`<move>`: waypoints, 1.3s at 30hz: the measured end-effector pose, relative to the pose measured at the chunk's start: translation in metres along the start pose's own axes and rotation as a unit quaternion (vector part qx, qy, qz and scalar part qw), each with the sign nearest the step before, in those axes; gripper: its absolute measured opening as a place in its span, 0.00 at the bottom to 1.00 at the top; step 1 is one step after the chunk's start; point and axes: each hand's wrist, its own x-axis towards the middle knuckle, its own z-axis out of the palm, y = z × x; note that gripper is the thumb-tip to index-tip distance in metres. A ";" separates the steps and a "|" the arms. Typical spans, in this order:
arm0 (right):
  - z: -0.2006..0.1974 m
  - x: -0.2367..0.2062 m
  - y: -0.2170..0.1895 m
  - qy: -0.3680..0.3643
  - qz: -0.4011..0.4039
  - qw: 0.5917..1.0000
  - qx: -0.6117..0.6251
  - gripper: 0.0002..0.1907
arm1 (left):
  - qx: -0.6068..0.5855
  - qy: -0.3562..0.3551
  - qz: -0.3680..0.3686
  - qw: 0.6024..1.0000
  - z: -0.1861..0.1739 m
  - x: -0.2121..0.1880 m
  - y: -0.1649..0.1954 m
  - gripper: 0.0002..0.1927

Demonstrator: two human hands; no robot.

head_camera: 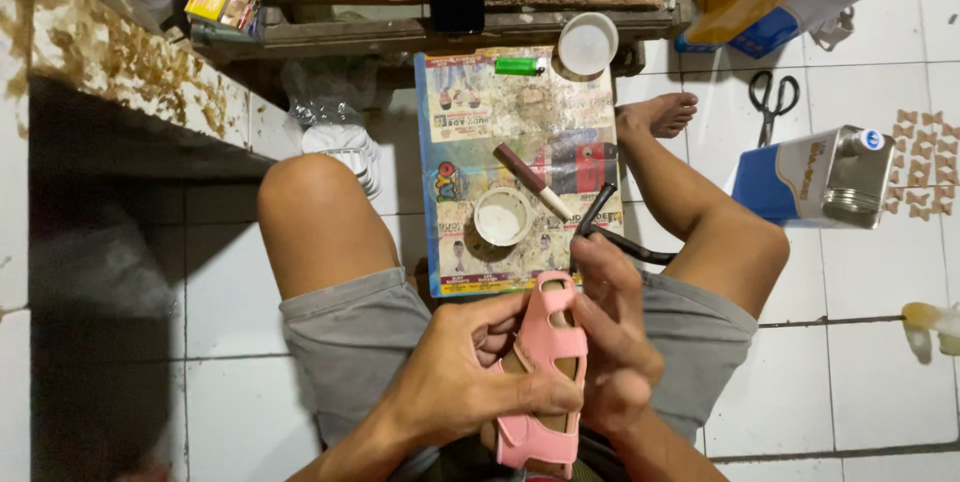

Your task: The person sits on the floor and assembles pink children's sandals over wooden shoe lasts. They fit and press pink strap pieces onto the lasts, smooth and press the straps with a small hand tool, work the straps by hand, and finally place the finished sandal on a shelf holding rows of lasts and sandals.

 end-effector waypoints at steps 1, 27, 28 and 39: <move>0.001 0.002 0.001 -0.019 -0.002 0.998 0.063 0.31 | -0.022 -0.004 -0.002 1.000 0.000 0.000 0.000 0.29; -0.022 0.024 0.128 -0.363 0.040 0.840 -0.402 0.13 | -0.140 0.136 0.067 0.979 -0.064 -0.025 -0.025 0.47; -0.027 0.025 0.105 -0.302 0.212 0.887 -0.279 0.13 | -0.142 0.119 0.066 0.981 -0.063 -0.022 -0.023 0.47; 0.027 0.026 0.005 -0.079 0.114 0.986 -0.095 0.24 | -0.136 0.033 0.038 0.989 -0.033 -0.003 -0.006 0.48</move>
